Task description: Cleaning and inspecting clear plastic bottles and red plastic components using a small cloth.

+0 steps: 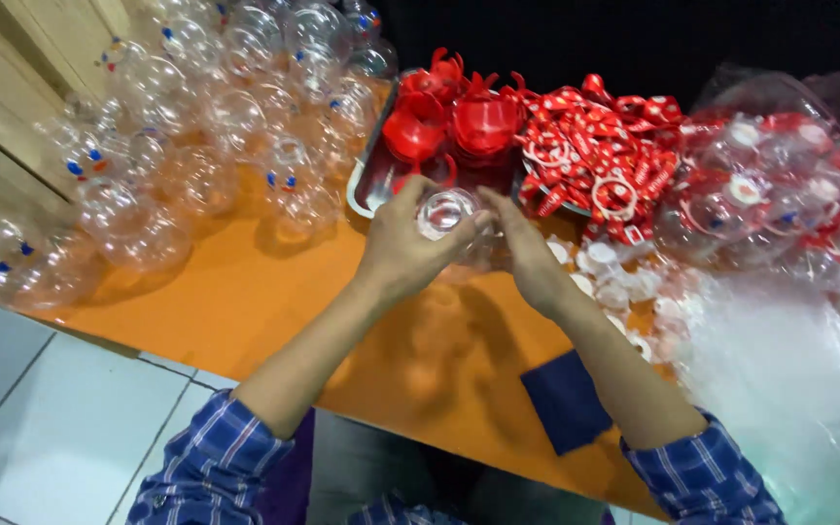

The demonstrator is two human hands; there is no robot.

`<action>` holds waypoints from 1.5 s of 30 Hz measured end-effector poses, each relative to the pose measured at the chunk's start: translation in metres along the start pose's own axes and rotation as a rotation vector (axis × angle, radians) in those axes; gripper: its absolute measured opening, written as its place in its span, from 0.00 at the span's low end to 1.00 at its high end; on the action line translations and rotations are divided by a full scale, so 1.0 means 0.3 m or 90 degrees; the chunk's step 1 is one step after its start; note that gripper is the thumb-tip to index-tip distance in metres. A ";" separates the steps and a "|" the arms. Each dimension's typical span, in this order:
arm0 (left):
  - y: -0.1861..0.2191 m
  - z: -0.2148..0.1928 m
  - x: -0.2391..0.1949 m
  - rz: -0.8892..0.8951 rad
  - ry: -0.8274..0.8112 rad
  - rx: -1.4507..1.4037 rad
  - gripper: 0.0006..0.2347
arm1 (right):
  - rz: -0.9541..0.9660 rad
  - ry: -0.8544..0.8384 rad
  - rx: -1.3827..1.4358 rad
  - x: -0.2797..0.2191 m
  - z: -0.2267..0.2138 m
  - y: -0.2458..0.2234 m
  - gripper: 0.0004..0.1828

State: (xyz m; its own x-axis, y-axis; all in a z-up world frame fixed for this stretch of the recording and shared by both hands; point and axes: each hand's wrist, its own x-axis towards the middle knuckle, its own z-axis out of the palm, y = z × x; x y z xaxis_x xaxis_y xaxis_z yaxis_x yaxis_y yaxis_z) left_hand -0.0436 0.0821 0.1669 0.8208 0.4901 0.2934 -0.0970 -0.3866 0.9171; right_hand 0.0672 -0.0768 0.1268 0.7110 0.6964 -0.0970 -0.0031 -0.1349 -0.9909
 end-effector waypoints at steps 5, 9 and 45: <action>-0.104 0.183 -0.019 -0.076 -0.069 -0.006 0.29 | 0.029 0.005 -0.024 -0.127 -0.122 0.149 0.32; -0.090 0.236 -0.033 -0.033 -0.126 -0.009 0.32 | 0.030 0.047 0.007 -0.189 -0.140 0.183 0.35; -0.290 0.258 -0.052 0.322 -0.168 -0.018 0.35 | -0.121 -0.038 -0.351 -0.336 -0.363 0.092 0.08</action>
State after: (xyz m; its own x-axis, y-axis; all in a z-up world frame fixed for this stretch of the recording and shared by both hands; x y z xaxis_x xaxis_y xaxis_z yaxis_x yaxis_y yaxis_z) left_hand -0.0044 0.0474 0.0616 0.7804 0.0359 0.6243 -0.5269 -0.4999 0.6874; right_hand 0.0720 -0.2274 0.1194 0.6230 0.7802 0.0566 0.4977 -0.3395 -0.7981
